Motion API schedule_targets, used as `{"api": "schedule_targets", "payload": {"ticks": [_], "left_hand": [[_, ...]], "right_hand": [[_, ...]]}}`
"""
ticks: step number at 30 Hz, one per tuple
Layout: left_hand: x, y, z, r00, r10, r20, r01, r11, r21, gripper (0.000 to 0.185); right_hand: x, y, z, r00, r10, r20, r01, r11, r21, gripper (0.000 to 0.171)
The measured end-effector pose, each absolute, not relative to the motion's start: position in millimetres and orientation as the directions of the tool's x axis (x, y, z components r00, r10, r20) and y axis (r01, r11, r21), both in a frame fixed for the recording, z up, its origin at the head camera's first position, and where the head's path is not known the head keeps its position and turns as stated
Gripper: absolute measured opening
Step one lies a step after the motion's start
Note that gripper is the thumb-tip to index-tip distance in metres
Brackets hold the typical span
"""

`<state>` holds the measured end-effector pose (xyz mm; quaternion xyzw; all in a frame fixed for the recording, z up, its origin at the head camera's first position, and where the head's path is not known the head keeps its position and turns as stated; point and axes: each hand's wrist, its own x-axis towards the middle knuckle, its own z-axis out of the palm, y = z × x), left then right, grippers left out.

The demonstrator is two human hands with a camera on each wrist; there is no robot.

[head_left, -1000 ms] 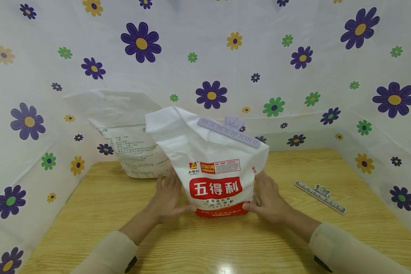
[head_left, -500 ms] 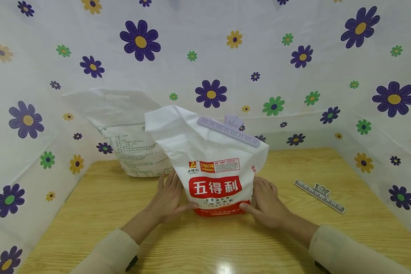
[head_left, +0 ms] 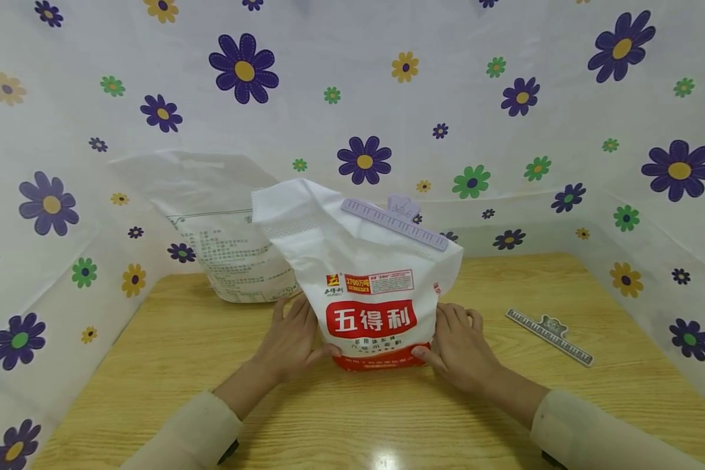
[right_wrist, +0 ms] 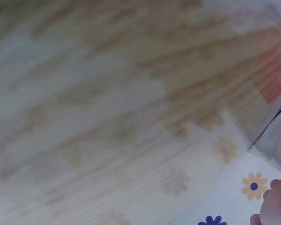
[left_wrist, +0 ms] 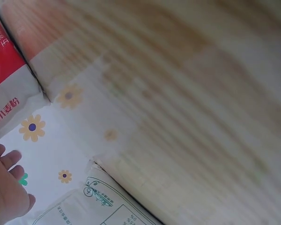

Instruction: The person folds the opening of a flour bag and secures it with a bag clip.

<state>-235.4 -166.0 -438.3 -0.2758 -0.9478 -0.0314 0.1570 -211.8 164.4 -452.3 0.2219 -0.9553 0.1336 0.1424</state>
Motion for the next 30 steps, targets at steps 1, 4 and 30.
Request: {"api": "schedule_targets", "payload": {"ticks": [1, 4, 30], "left_hand": [[-235.6, -165.5, -438.3, -0.800, 0.511, 0.315, 0.533, 0.846, -0.020, 0.111], [-235.9, -164.6, -438.3, -0.803, 0.507, 0.313, 0.532, 0.846, -0.006, 0.112], [-262.8, -147.5, -440.3, -0.872, 0.398, 0.285, 0.423, 0.905, 0.029, 0.087]], "right_hand": [[-211.9, 164.4, -451.9, -0.862, -0.386, 0.330, -0.460, 0.869, -0.184, 0.079], [-212.4, 164.5, -451.2, -0.862, -0.386, 0.328, -0.455, 0.875, -0.166, 0.079], [-240.6, 162.5, -451.3, -0.910, -0.297, 0.289, -0.364, 0.906, -0.216, 0.075]]}}
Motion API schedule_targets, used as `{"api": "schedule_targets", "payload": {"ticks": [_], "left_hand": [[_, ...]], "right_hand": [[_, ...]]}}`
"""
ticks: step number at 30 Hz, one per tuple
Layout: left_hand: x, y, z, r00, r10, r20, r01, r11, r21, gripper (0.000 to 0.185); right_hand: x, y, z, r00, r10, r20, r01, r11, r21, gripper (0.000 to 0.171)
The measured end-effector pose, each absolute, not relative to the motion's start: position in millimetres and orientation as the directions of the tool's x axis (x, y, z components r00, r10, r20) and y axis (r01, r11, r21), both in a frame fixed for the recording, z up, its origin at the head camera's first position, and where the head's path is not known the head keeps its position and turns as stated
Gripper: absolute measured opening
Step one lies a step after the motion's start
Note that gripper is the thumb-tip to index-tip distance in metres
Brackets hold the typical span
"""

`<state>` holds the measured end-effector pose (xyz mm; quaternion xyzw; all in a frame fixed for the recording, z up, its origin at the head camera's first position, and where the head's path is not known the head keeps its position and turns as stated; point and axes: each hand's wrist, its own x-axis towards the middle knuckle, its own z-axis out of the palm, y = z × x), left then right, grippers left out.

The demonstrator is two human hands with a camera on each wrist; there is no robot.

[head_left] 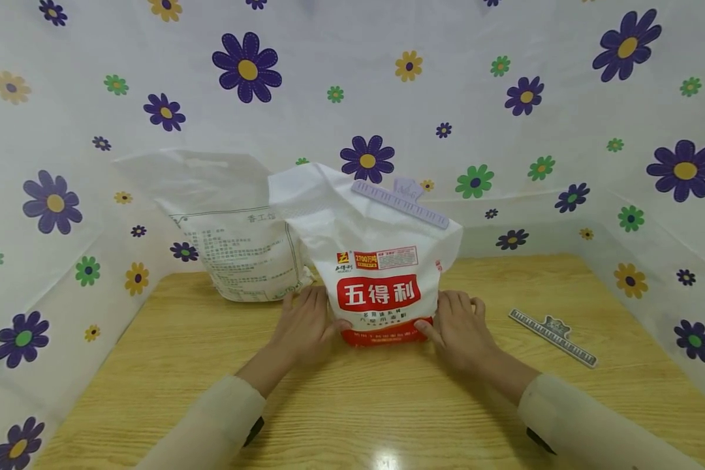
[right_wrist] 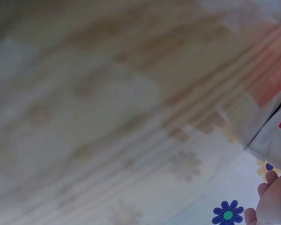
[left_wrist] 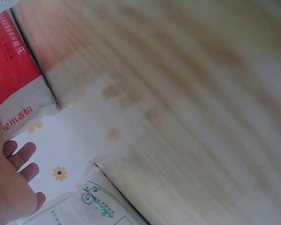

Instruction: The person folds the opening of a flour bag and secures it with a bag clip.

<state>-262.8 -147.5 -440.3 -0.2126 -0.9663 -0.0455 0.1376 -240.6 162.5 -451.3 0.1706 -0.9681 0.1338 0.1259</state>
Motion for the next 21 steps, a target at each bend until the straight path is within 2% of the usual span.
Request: {"api": "schedule_targets", "payload": {"ticks": [13, 21], "left_hand": [[-280.2, -138.2, -441.2, -0.886, 0.345, 0.311, 0.375, 0.926, 0.042, 0.087], [-288.1, -131.7, -442.3, -0.915, 0.291, 0.281, 0.317, 0.947, 0.051, 0.081]], "right_hand": [[-256.8, 161.5, -448.7, -0.929, -0.251, 0.272, -0.315, 0.921, -0.228, 0.068], [-268.5, 160.6, -447.8, -0.952, -0.213, 0.222, -0.266, 0.933, -0.244, 0.071]]}}
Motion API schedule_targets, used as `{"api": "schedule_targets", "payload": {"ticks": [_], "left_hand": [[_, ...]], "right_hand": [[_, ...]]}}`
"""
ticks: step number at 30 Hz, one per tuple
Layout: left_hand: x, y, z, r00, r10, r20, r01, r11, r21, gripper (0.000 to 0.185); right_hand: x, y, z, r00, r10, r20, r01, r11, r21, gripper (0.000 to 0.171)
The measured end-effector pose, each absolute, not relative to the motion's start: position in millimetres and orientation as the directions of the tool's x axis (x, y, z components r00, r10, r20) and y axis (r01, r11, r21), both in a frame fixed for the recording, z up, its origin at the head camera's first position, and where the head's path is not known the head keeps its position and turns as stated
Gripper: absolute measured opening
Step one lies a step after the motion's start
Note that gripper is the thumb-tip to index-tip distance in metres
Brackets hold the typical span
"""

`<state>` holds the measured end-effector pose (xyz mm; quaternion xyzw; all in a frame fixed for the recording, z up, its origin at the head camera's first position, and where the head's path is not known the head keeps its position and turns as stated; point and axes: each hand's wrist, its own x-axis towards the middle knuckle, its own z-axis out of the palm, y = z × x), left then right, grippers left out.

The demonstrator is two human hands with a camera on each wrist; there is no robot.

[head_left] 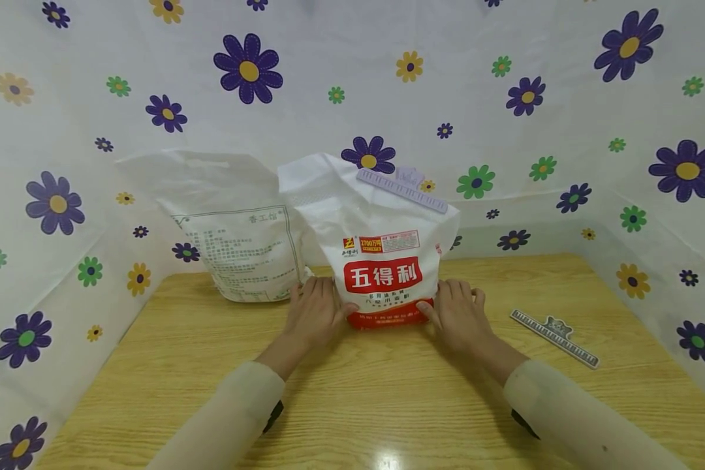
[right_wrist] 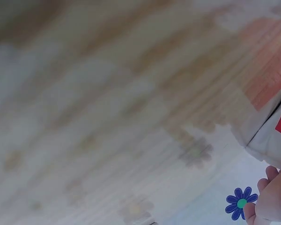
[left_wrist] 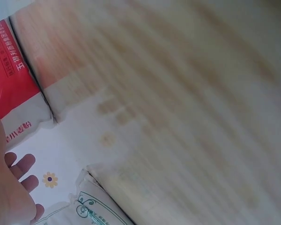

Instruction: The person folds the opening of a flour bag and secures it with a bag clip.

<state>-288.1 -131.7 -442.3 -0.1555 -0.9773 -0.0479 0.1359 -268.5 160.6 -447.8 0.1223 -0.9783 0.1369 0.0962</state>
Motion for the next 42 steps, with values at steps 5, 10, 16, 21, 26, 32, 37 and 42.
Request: {"api": "schedule_targets", "payload": {"ticks": [5, 10, 16, 21, 26, 32, 37, 42], "left_hand": [[-291.9, -129.2, -443.5, -0.922, 0.273, 0.272, 0.301, 0.951, 0.064, 0.082], [-295.7, -126.0, -443.4, -0.933, 0.242, 0.265, 0.271, 0.959, 0.077, 0.082], [-300.0, -121.4, -444.7, -0.949, 0.217, 0.230, 0.236, 0.970, 0.061, 0.076], [-302.2, -118.6, -447.6, -0.950, 0.217, 0.225, 0.236, 0.970, 0.058, 0.071], [-308.7, -115.9, -451.5, -0.947, 0.208, 0.244, 0.229, 0.972, 0.062, 0.067], [-314.8, -111.3, -452.0, -0.953, 0.183, 0.243, 0.203, 0.977, 0.061, 0.065], [-318.6, -108.7, -452.9, -0.954, 0.171, 0.248, 0.184, 0.982, 0.031, 0.068], [-322.6, -106.6, -453.5, -0.943, 0.178, 0.282, 0.190, 0.982, 0.015, 0.067]], "right_hand": [[-274.6, 159.6, -448.2, -0.957, -0.194, 0.215, -0.246, 0.936, -0.251, 0.068], [-281.0, 158.7, -448.3, -0.959, -0.187, 0.213, -0.241, 0.935, -0.262, 0.067], [-286.7, 156.8, -448.2, -0.966, -0.172, 0.193, -0.219, 0.940, -0.262, 0.070], [-291.9, 155.9, -448.1, -0.968, -0.167, 0.188, -0.212, 0.944, -0.252, 0.068], [-297.2, 155.2, -447.0, -0.971, -0.157, 0.183, -0.201, 0.946, -0.256, 0.065], [-301.5, 153.2, -446.4, -0.975, -0.133, 0.178, -0.179, 0.946, -0.272, 0.066], [-307.0, 151.5, -448.1, -0.977, -0.122, 0.174, -0.166, 0.948, -0.272, 0.067], [-313.3, 151.1, -448.3, -0.978, -0.109, 0.178, -0.153, 0.954, -0.257, 0.067]]}}
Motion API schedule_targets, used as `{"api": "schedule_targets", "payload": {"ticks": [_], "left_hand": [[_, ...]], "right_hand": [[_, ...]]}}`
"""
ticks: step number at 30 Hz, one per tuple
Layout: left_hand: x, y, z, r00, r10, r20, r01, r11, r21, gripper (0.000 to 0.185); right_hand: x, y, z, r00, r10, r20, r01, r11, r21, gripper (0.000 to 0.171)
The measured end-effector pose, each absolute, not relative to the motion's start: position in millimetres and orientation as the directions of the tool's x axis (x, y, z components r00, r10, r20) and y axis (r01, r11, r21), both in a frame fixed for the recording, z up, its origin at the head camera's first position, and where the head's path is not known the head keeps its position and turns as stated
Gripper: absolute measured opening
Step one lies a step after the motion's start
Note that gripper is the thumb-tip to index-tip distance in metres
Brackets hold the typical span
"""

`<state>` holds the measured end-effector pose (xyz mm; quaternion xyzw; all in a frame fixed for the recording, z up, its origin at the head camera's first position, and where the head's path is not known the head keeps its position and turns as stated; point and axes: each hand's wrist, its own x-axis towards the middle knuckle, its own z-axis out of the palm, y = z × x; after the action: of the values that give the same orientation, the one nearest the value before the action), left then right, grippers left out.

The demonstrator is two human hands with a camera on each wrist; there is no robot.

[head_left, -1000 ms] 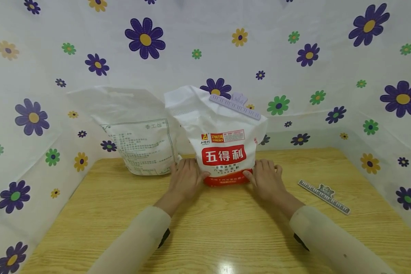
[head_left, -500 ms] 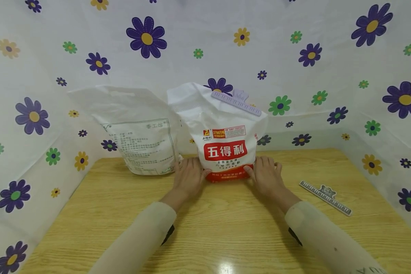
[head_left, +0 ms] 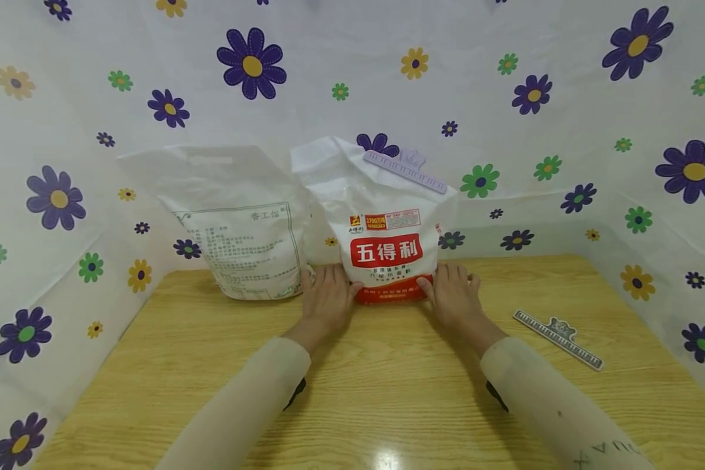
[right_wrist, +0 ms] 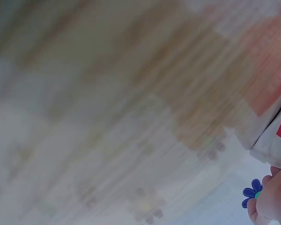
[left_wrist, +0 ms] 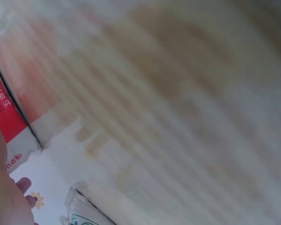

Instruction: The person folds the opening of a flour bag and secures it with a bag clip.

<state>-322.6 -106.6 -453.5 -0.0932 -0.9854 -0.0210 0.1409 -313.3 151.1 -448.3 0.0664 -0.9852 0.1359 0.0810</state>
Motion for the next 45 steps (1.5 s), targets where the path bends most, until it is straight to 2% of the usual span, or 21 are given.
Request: {"api": "schedule_targets", "payload": {"ticks": [8, 16, 38, 45], "left_hand": [[-329.8, -100.6, -452.4, -0.936, 0.182, 0.300, 0.186, 0.982, -0.016, 0.061], [-331.1, -98.2, -454.2, -0.935, 0.182, 0.303, 0.182, 0.983, -0.029, 0.057], [-333.7, -102.8, -461.3, -0.938, 0.148, 0.312, 0.180, 0.981, 0.077, 0.050], [-331.8, -104.5, -459.3, -0.943, 0.139, 0.304, 0.177, 0.979, 0.100, 0.052]], "right_hand": [[-323.0, 153.3, -448.1, -0.977, -0.096, 0.192, -0.139, 0.965, -0.221, 0.065], [-327.5, 152.8, -450.6, -0.984, -0.083, 0.159, -0.123, 0.958, -0.261, 0.068], [-327.5, 148.1, -452.4, -0.989, -0.057, 0.136, -0.102, 0.929, -0.356, 0.068], [-326.4, 149.6, -449.8, -0.991, -0.045, 0.122, -0.087, 0.927, -0.364, 0.075]]}}
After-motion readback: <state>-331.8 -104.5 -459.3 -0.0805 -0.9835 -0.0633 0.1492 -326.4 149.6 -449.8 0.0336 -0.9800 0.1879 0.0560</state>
